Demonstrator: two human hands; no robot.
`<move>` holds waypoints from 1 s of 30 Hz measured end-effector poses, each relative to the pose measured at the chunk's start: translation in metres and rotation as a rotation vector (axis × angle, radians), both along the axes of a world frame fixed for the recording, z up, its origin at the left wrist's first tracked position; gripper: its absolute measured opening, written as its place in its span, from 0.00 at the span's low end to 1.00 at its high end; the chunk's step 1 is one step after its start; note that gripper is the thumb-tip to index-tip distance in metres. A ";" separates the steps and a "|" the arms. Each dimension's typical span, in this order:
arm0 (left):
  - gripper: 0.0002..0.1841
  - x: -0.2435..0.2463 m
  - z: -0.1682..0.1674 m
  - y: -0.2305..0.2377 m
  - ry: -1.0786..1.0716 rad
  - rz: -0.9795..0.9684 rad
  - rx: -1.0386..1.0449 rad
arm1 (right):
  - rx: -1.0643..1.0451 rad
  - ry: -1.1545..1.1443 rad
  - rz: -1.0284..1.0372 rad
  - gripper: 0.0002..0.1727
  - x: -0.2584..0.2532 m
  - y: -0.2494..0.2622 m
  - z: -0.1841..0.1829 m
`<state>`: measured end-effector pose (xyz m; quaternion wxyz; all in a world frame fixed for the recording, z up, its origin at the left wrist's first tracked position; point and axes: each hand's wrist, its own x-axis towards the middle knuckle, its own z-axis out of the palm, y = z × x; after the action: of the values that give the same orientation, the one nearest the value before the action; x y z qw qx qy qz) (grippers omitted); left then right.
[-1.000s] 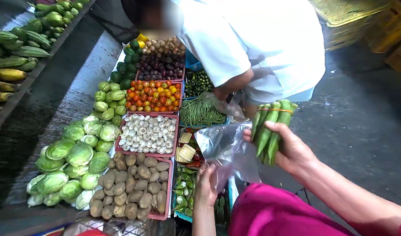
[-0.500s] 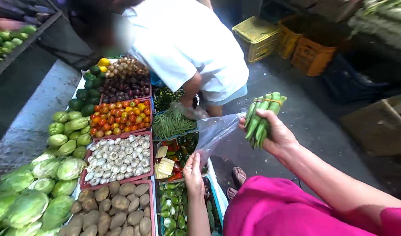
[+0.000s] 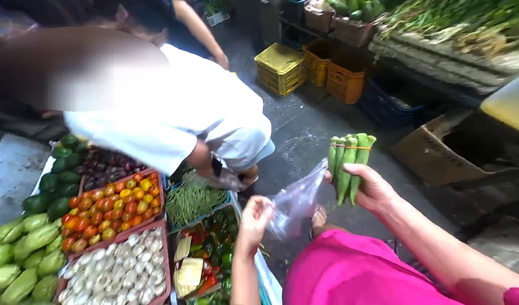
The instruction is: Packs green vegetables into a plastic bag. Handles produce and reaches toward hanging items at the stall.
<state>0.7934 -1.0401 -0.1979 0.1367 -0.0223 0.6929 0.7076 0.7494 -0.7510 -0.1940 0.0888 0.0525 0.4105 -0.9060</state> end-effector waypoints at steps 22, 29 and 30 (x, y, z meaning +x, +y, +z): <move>0.33 -0.335 0.063 0.310 0.060 -1.161 0.699 | -0.249 0.610 0.110 0.41 -0.144 0.246 0.056; 0.05 -0.409 0.066 0.369 0.274 -1.189 0.586 | -0.309 0.683 -0.014 0.39 -0.205 0.278 0.062; 0.05 -0.420 0.066 0.375 0.305 -1.168 0.580 | -0.302 0.688 -0.034 0.40 -0.216 0.281 0.063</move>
<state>0.3738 -0.6646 -0.1316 0.3983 0.4942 0.3845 0.6703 0.5336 -0.4704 -0.1313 -0.0627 -0.2616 0.2771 -0.9224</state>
